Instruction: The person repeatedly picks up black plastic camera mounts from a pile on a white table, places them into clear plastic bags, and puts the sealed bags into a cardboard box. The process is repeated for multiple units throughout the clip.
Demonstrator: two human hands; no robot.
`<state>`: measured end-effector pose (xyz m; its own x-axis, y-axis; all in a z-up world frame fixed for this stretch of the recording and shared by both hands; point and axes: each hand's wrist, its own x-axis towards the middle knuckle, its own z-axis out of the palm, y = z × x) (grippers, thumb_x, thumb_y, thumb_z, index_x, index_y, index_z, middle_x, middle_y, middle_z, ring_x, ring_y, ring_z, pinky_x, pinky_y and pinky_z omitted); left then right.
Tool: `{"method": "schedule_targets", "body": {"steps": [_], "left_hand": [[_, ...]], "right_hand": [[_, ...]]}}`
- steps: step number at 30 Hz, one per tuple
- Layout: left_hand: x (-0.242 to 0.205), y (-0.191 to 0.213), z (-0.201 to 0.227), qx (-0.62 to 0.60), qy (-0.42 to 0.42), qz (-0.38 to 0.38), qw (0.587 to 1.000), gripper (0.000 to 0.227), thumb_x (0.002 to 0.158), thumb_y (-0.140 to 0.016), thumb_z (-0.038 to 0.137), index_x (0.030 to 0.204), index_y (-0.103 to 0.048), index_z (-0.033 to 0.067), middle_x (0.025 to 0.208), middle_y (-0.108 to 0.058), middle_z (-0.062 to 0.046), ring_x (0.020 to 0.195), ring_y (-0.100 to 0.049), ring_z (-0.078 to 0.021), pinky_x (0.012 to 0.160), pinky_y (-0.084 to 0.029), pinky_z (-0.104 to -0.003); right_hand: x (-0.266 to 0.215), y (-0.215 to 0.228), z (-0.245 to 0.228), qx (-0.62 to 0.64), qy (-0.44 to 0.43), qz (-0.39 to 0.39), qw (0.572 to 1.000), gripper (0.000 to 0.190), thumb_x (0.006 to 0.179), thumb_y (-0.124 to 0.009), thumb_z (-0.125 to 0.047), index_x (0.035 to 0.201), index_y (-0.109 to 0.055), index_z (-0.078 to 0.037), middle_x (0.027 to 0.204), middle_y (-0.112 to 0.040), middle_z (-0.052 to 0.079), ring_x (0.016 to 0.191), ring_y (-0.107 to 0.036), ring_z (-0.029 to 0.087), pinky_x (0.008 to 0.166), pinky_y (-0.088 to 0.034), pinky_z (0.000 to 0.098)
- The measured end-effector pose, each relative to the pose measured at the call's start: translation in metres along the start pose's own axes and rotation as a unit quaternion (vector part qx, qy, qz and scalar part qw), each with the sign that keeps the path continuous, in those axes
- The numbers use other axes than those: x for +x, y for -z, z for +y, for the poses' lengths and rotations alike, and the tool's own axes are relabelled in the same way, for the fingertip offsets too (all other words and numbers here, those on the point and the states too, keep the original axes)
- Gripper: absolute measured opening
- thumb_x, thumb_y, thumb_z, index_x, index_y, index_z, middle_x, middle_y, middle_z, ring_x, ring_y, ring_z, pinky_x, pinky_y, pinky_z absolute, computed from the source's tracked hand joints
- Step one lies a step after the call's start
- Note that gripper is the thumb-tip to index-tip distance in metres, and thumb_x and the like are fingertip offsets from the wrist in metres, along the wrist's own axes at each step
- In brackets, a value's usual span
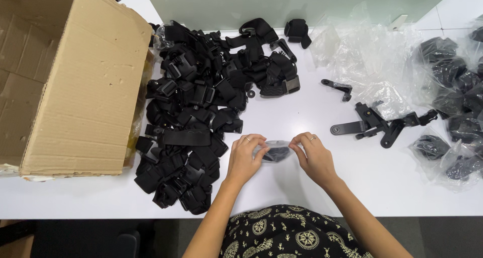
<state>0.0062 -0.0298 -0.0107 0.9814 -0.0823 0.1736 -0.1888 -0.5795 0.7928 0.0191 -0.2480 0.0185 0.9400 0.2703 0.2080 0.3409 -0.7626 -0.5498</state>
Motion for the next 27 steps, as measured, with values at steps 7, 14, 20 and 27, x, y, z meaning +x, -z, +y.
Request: {"method": "schedule_targets", "body": {"steps": [7, 14, 20, 27], "left_hand": [[0.001, -0.005, 0.004, -0.017, 0.002, 0.004, 1.000, 0.013, 0.084, -0.076, 0.019, 0.089, -0.070, 0.0087, 0.114, -0.070, -0.005, 0.108, -0.064, -0.0264, 0.100, -0.043, -0.043], [0.008, -0.010, 0.007, -0.078, 0.044, -0.031, 0.996, 0.013, 0.082, -0.079, 0.020, 0.087, -0.077, 0.0083, 0.100, -0.077, -0.005, 0.095, -0.071, -0.0242, 0.085, -0.055, -0.038], [0.008, -0.012, 0.011, -0.079, 0.019, -0.026, 0.996, 0.015, 0.083, -0.080, 0.021, 0.088, -0.078, 0.0075, 0.098, -0.077, -0.004, 0.090, -0.072, -0.0233, 0.085, -0.054, -0.038], [0.003, -0.020, 0.023, -0.038, -0.018, -0.029, 0.999, 0.008, 0.089, -0.072, 0.016, 0.088, -0.070, 0.0078, 0.093, -0.073, -0.003, 0.090, -0.068, -0.0228, 0.094, -0.045, -0.040]], "right_hand": [[0.000, 0.007, 0.008, 0.032, 0.039, -0.019, 0.999, 0.016, 0.092, -0.068, -0.023, 0.098, -0.070, -0.007, 0.098, -0.069, 0.004, 0.090, -0.060, 0.026, 0.080, -0.048, 0.0390], [-0.001, 0.001, 0.009, 0.016, 0.048, -0.044, 0.998, 0.011, 0.090, -0.072, -0.022, 0.090, -0.070, -0.011, 0.092, -0.071, 0.000, 0.086, -0.061, 0.023, 0.077, -0.045, 0.0381], [-0.002, 0.004, 0.007, -0.009, 0.038, -0.060, 0.997, 0.010, 0.090, -0.071, -0.023, 0.089, -0.070, -0.013, 0.090, -0.071, -0.003, 0.086, -0.061, 0.021, 0.077, -0.042, 0.0369], [0.003, 0.010, 0.001, 0.042, 0.131, -0.050, 0.989, 0.013, 0.086, -0.072, -0.023, 0.093, -0.070, -0.012, 0.093, -0.071, 0.000, 0.091, -0.062, 0.021, 0.081, -0.041, 0.0376]]}}
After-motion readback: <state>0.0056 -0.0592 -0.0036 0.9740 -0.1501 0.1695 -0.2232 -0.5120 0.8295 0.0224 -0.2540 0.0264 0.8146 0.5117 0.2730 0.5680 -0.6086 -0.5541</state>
